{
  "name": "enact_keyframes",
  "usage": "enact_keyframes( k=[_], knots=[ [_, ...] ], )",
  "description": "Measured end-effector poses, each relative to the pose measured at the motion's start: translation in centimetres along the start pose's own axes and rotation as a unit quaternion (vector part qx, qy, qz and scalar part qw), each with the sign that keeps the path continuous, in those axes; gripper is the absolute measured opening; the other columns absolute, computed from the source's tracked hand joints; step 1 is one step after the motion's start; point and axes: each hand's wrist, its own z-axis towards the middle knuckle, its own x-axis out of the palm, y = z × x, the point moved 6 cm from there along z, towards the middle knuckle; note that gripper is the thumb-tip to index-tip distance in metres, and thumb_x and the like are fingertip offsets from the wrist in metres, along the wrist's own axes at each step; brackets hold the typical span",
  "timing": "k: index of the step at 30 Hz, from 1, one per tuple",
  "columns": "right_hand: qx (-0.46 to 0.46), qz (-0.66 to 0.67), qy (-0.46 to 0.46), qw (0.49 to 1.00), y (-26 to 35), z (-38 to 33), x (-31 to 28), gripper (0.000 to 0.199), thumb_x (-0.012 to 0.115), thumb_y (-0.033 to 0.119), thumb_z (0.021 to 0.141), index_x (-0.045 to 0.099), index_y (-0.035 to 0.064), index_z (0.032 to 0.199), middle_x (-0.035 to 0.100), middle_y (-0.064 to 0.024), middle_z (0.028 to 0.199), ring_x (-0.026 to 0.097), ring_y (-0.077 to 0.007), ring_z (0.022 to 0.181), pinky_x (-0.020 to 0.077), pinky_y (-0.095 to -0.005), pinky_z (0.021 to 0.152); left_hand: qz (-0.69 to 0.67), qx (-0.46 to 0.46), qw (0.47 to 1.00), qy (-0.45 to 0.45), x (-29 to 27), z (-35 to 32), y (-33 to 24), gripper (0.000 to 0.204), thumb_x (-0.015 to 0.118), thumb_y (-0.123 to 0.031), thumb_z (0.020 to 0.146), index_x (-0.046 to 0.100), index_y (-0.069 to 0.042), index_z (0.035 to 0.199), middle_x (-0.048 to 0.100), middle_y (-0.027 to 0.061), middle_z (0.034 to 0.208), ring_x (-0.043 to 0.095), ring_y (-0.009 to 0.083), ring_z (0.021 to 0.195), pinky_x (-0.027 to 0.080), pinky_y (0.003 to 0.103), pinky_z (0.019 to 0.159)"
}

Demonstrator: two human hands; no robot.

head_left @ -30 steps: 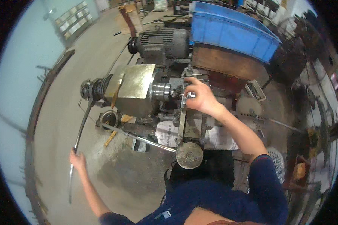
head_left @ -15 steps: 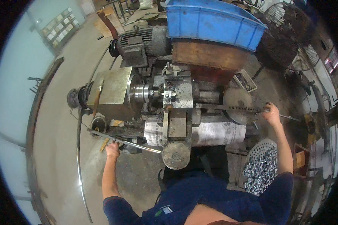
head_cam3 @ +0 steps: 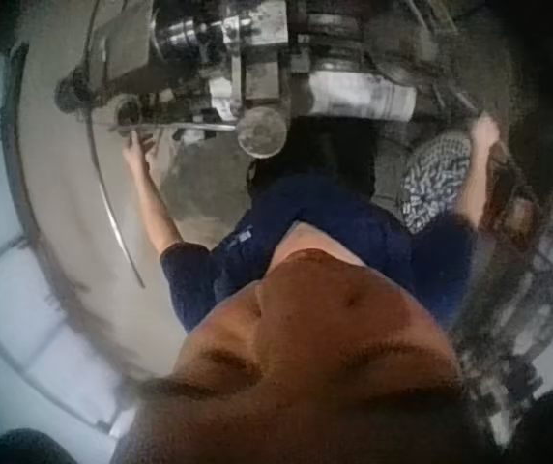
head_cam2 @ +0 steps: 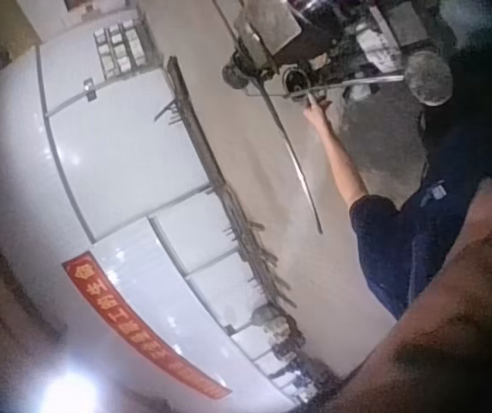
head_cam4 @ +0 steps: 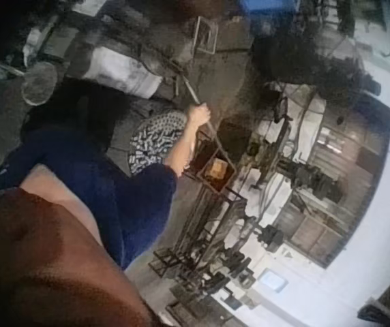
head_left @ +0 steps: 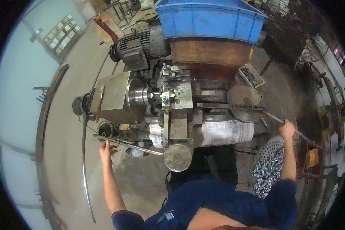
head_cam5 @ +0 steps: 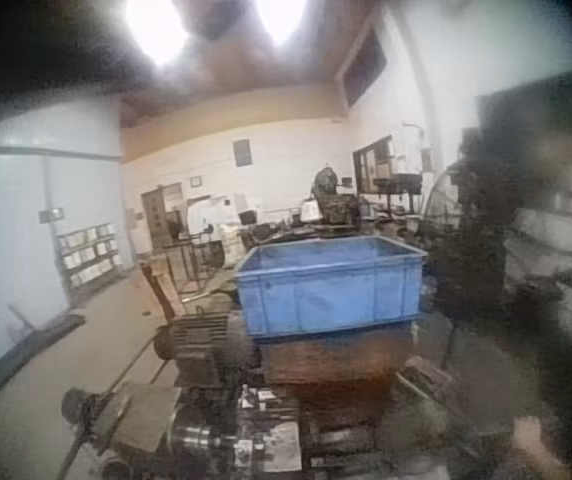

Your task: The person operates a manual metal forming machine in a workshop, repeatedly inserting small metal pieces into the machine, pulling a lever to activate the forming cycle, and collecting the finished parts into a blue bin. The process is continuous and repetitive throughout the clip.

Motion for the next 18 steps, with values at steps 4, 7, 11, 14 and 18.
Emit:
enact_keyframes(
  k=[4,7,11,14,18],
  knots=[
    [0.081,0.056,0.08,0.992,2.9,-8.3,-4.9,0.041,0.061,0.021,0.055,0.058,0.0047,0.093,0.059,-0.0186,0.074,0.058,-0.0355,0.072,0.0464,-0.0442,0.066,-0.091,-0.001,0.995,-0.045,3.8,0.5,0.4,0.03,0.055,-0.026,0.083,0.05,0.003,0.089,0.055,0.0096,0.075,0.058,0.0199,0.053,0.048,0.029,0.041],
    [0.148,0.073,0.14,0.976,4.7,-12.4,-6.3,0.038,0.063,0.025,0.053,0.058,0.0066,0.086,0.061,-0.0179,0.073,0.059,-0.0361,0.069,0.0476,-0.0429,0.063,-0.105,0.006,0.993,-0.049,4.3,1.4,1.1,0.031,0.053,-0.022,0.082,0.046,0.001,0.102,0.056,0.01,0.078,0.059,0.0204,0.054,0.048,0.029,0.041],
    [0.175,0.111,0.143,0.968,7.0,-14.7,-8.0,0.038,0.059,0.024,0.055,0.057,0.005,0.088,0.06,-0.0223,0.074,0.058,-0.0391,0.072,0.046,-0.0454,0.066,-0.082,-0.01,0.996,-0.024,4.2,1.8,1.3,0.035,0.052,-0.021,0.082,0.045,0.002,0.107,0.058,0.0118,0.08,0.059,0.0212,0.054,0.049,0.03,0.041],
    [0.188,0.14,0.145,0.961,7.5,-14.8,-8.5,0.037,0.056,0.023,0.056,0.056,0.0031,0.087,0.059,-0.0249,0.074,0.057,-0.0413,0.073,0.0445,-0.046,0.068,-0.093,0.007,0.995,-0.047,3.9,2.2,2.1,0.035,0.052,-0.022,0.081,0.046,0.005,0.103,0.058,0.0135,0.076,0.058,0.0219,0.051,0.049,0.031,0.041],
    [0.182,0.162,0.155,0.957,7.4,-14.9,-8.9,0.035,0.056,0.025,0.057,0.056,0.0034,0.085,0.059,-0.0242,0.072,0.057,-0.0409,0.073,0.0434,-0.0468,0.068,-0.064,-0.003,0.998,-0.018,4.5,1.8,1.0,0.035,0.052,-0.023,0.081,0.047,0.008,0.096,0.057,0.0151,0.069,0.058,0.0232,0.048,0.051,0.033,0.04]
  ],
)
